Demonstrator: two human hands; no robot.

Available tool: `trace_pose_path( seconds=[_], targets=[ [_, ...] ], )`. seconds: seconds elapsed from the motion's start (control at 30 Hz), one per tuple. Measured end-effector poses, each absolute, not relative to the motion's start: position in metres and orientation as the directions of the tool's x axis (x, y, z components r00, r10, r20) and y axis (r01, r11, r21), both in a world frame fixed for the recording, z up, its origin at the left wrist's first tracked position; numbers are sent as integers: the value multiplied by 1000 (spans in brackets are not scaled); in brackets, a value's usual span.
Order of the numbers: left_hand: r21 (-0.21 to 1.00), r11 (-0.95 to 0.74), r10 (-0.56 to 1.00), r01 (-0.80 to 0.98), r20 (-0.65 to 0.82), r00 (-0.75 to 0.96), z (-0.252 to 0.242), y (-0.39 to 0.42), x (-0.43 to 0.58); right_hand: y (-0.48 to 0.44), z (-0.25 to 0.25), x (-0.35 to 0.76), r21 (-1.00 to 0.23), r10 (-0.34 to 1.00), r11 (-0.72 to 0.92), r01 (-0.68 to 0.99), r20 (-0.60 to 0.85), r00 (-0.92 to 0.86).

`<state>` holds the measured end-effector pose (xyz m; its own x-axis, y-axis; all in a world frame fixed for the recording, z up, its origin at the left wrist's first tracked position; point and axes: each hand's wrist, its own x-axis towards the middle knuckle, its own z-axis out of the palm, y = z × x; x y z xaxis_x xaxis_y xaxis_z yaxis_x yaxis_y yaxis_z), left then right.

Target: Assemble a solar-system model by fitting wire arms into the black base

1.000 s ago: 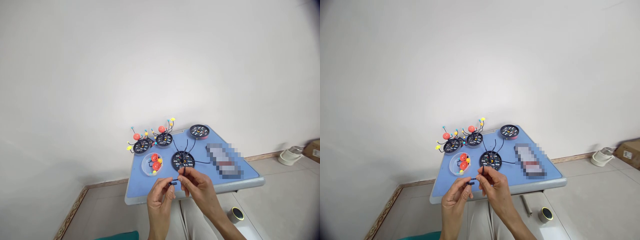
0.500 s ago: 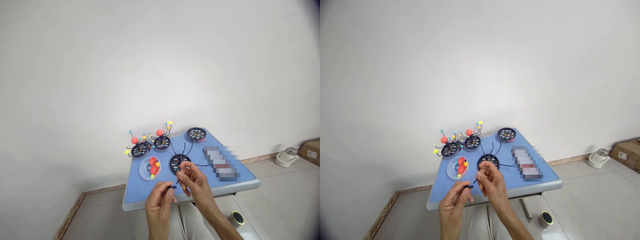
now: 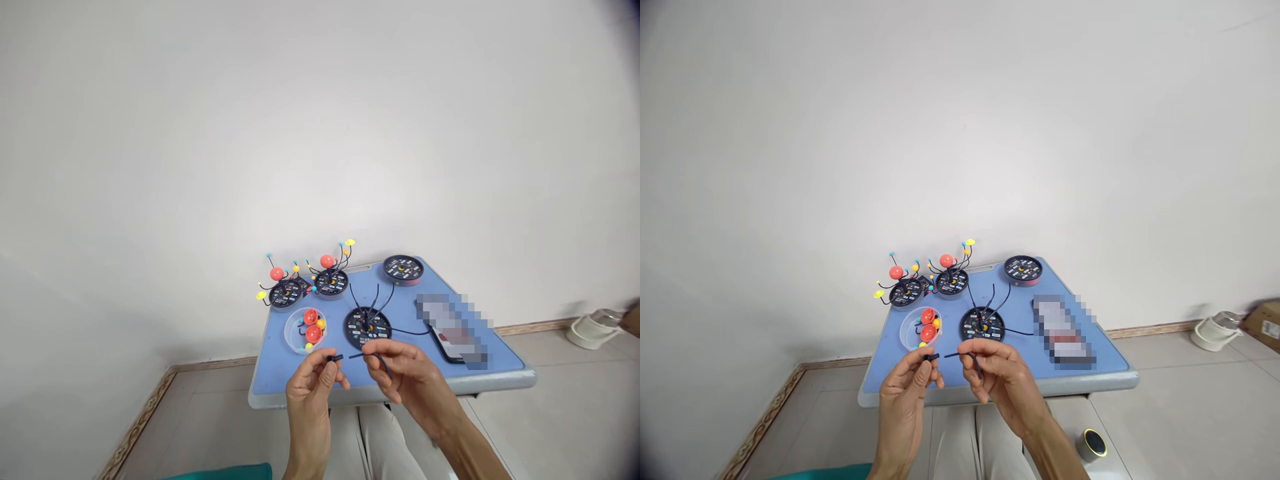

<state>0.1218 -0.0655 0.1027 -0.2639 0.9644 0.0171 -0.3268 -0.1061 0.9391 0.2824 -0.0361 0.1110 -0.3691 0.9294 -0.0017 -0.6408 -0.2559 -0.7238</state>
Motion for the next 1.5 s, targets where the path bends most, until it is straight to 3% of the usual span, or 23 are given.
trace_pose_path(
  seconds=[0.23,0.43,0.67,1.5],
  targets=[
    [939,-115,959,-325,20,-283,100,-65,120,-34,105,271,-775,970,-118,-621,43,-238],
    [948,-142,944,-284,43,-328,99,-67,118,-34,106,261,-900,982,134,-416,176,-65],
    [967,-164,930,-196,85,-359,100,-68,119,-37,113,256,-916,947,307,-259,320,-10],
    [980,-194,918,-41,166,-361,102,-69,128,-42,102,254,-924,961,264,-277,278,-10]
  ],
)
